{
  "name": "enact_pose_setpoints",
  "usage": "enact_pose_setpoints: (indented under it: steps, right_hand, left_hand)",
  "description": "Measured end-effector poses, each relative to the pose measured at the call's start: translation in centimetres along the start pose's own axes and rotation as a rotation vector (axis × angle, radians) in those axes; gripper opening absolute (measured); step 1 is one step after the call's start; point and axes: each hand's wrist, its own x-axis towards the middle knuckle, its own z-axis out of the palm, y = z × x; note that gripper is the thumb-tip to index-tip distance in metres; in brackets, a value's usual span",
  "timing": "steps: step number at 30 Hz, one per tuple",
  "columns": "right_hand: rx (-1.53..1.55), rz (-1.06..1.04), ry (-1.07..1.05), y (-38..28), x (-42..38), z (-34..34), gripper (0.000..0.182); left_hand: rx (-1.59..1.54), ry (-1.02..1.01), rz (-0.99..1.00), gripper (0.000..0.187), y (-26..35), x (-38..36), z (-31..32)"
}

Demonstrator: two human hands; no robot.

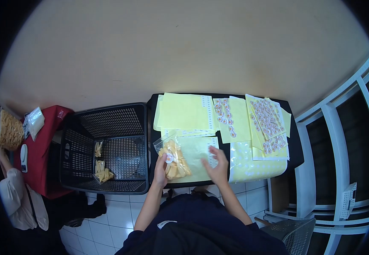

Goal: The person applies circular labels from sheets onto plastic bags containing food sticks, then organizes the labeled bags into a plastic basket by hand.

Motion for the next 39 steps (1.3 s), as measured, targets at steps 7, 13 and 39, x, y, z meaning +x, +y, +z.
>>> enact_pose_setpoints:
  steps: [7,13,39]
  right_hand:
    - [-0.618,-0.074,0.223,3.4,1.9,0.2,0.039]
    - [-0.688,-0.089,0.229,4.6,2.0,1.9,0.041]
    - [-0.675,-0.2,0.407,5.0,3.3,1.4,0.006]
  left_hand:
    - [-0.108,-0.063,-0.154,0.037,-2.8,1.3,-2.0]
    - [-0.11,-0.081,-0.146,0.037,-2.5,1.2,-1.6]
    - [0.175,-0.105,0.023,0.034,-3.0,1.0,0.9]
